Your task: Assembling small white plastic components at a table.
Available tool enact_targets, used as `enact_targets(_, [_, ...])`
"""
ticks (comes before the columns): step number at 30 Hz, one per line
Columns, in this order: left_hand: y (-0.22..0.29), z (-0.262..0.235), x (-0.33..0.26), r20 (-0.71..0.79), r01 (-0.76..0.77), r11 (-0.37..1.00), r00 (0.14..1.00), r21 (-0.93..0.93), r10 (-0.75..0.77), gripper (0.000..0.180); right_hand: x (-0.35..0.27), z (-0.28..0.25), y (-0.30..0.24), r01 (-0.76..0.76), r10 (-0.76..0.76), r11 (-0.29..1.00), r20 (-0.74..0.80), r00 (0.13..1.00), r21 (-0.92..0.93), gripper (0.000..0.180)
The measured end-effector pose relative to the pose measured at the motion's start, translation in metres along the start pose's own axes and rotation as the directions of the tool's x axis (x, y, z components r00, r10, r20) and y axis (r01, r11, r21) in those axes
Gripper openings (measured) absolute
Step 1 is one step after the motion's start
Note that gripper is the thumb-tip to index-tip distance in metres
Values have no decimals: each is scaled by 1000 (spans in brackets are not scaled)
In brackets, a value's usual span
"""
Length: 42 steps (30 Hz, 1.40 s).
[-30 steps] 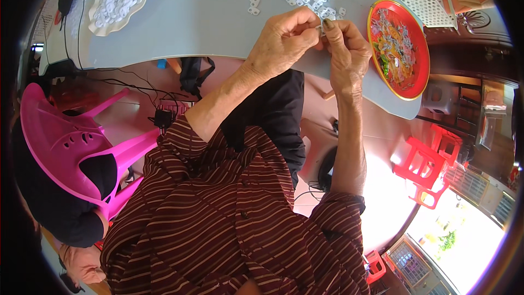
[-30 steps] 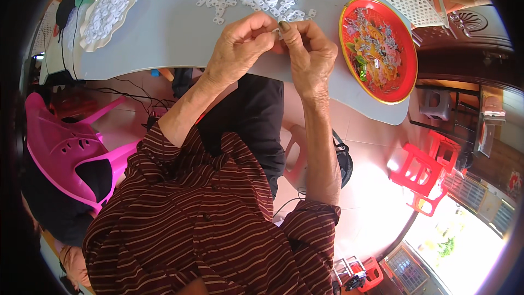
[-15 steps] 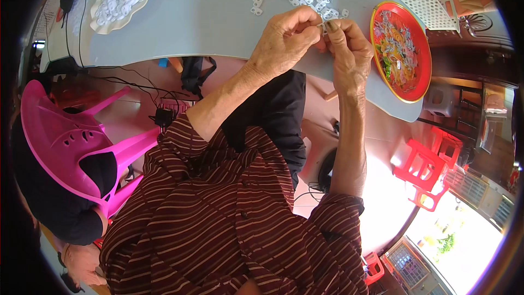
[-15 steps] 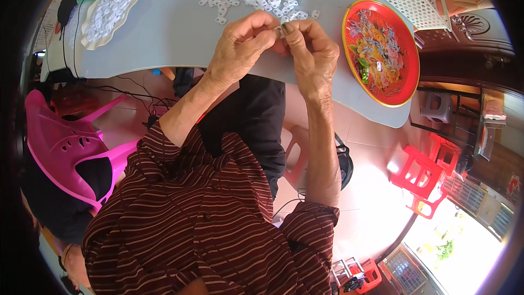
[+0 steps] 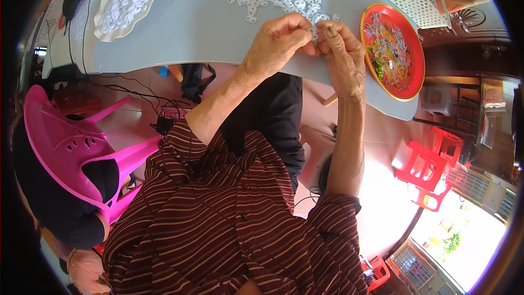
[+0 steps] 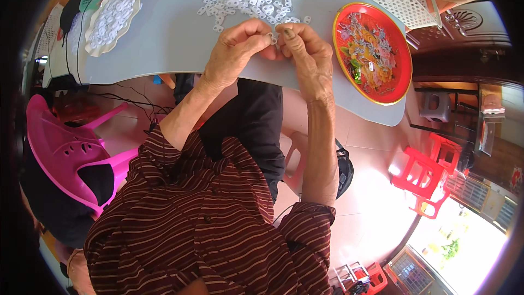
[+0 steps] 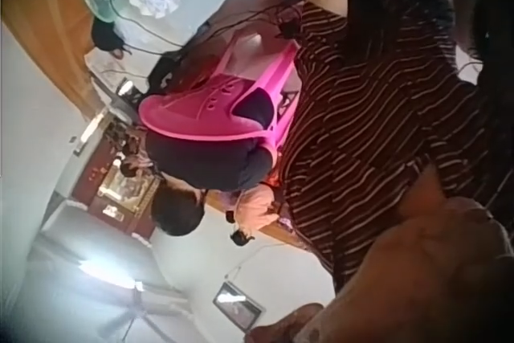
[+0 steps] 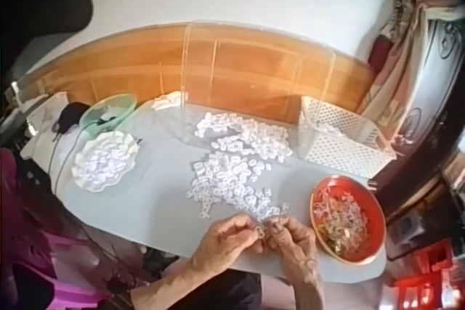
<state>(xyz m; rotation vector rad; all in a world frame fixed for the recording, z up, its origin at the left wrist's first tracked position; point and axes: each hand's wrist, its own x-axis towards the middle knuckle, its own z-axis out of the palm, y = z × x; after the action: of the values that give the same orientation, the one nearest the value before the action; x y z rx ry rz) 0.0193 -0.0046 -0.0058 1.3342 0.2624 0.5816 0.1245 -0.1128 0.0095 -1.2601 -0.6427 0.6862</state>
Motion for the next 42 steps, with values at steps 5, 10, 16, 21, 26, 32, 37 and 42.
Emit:
enact_targets(5, [5, -1, 1, 80, 37, 999, 996, 31, -40, 13, 0, -4, 4, 26, -26, 1000, 31, 999, -2, 21])
enact_targets(10, [0, -5, 1, 104, -14, 999, 995, 44, 10, 14, 2, 0, 3, 7, -6, 999, 25, 1000, -33, 20])
enact_targets(16, [-1, 1, 2, 62, -56, 998, 996, -42, 59, 14, -1, 5, 3, 66, -66, 998, -21, 998, -13, 18])
enact_targets(21, [-1, 0, 0, 19, -98, 994, 995, -43, 99, 13, -4, 10, 2, 119, -119, 992, -14, 993, -39, 16])
enact_targets(26, [32, -17, 17, 57, -268, 810, 958, 522, 281, 15, -4, 7, 3, 113, -116, 993, -94, 989, -36, 14])
enact_targets(32, [27, -49, 76, 459, -550, 224, 815, 804, 353, 11, -3, 4, 5, 50, -48, 996, -29, 998, 74, 17])
enact_targets(37, [21, -39, 79, 456, -464, 83, 884, 882, 104, 9, -4, 5, 9, 82, -81, 997, -78, 994, 1, 16])
enact_targets(42, [18, -40, 79, 414, -411, 153, 910, 899, 8, 11, -4, 6, 6, 91, -94, 994, -57, 994, -62, 16])
